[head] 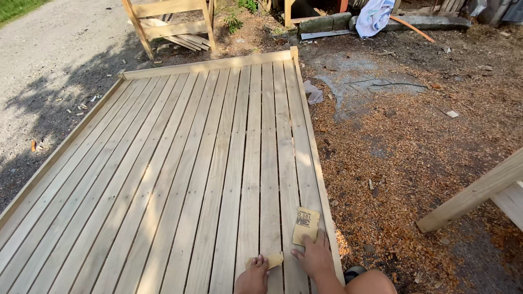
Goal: The person sands the surface of a large slatted wooden panel by hand, rubbing sandpaper back and forth along the planks and moving to new sections. They briefly handle a hammer lying on the panel and reposition sandpaper sheets while continuing to sand.
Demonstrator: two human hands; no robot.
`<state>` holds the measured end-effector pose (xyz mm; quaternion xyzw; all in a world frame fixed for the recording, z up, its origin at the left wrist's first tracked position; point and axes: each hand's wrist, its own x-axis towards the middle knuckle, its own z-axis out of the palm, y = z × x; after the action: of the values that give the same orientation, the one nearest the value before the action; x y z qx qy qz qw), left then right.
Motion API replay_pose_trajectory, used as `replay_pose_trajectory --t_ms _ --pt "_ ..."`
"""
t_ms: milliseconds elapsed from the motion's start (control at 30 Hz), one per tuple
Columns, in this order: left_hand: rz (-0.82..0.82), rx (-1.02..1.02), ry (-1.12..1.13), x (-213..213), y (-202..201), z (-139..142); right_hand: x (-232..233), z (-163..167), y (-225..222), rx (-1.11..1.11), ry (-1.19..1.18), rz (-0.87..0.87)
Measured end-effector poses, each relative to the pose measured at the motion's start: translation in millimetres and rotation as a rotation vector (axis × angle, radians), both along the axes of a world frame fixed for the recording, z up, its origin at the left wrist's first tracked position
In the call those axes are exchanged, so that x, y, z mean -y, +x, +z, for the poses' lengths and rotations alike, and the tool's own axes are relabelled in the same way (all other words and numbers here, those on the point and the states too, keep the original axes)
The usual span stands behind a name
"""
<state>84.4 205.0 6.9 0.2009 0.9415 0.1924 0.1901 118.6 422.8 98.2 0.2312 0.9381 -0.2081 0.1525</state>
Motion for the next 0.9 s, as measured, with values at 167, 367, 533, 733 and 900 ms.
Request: replay_pose_trajectory --t_ms 167,367,533,733,900 --pt "0.423 0.12 0.106 18 10 39 -10 -9 1 -0.144 -0.162 -0.112" --pt "0.559 -0.261 0.273 25 -41 68 -25 4 -25 -0.144 -0.034 0.156" --pt "0.435 -0.634 0.219 -4 -103 37 -44 26 -81 0.155 -0.055 0.362" --pt "0.512 -0.661 0.115 -75 -220 10 -61 -14 -127 0.132 -0.085 0.455" --pt "0.556 -0.521 0.116 -130 -289 1 -93 -18 -172 0.074 -0.258 0.36"
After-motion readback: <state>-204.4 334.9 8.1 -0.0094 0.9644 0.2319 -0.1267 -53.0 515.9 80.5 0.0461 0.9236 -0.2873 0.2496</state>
